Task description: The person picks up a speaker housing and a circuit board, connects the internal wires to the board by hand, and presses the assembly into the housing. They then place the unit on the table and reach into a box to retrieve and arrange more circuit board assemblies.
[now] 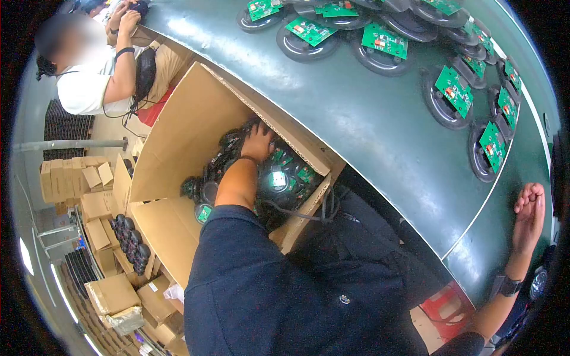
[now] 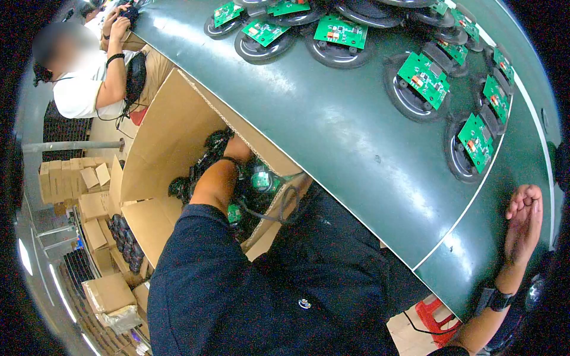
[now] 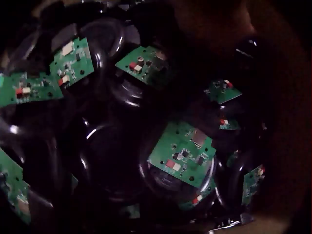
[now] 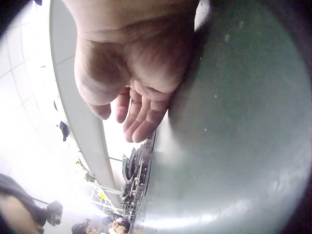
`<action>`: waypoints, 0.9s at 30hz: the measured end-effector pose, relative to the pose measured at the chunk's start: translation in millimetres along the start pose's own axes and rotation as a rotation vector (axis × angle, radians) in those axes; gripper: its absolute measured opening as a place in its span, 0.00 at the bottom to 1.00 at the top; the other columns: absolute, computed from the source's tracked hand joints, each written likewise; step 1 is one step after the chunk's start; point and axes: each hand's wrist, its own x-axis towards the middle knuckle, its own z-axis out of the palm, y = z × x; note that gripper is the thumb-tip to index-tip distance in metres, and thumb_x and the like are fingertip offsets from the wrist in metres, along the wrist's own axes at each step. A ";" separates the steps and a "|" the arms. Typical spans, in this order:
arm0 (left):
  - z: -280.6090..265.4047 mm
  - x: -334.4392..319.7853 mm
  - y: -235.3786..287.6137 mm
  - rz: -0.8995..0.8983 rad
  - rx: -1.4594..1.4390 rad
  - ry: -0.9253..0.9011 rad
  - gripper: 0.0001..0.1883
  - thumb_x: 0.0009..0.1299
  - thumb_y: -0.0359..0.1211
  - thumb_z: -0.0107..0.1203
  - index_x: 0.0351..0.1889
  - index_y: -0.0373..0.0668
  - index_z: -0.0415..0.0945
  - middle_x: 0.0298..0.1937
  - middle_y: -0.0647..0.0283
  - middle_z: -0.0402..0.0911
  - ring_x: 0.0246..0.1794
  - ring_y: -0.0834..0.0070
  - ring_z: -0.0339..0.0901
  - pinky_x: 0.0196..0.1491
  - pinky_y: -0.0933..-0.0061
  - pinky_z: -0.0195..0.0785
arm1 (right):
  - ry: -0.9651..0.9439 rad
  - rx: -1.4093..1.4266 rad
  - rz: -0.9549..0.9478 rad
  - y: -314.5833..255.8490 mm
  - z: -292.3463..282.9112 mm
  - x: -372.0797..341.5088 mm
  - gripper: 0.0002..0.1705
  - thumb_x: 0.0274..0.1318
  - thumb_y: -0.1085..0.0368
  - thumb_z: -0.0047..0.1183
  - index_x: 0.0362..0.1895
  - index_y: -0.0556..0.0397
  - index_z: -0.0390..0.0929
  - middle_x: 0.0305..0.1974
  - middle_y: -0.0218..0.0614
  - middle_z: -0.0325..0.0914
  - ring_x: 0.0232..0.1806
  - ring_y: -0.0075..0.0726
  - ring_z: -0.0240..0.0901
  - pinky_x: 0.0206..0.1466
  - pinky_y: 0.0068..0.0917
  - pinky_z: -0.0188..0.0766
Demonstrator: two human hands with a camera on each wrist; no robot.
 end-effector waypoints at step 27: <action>-63.4 -72.7 -28.2 0.154 -0.912 0.382 0.30 0.70 0.34 0.59 0.68 0.41 0.60 0.61 0.52 0.74 0.58 0.62 0.74 0.60 0.60 0.68 | -0.035 0.033 -0.016 -9.9 34.0 1.8 0.10 0.73 0.58 0.43 0.47 0.49 0.69 0.39 0.30 0.73 0.37 0.22 0.72 0.37 0.18 0.69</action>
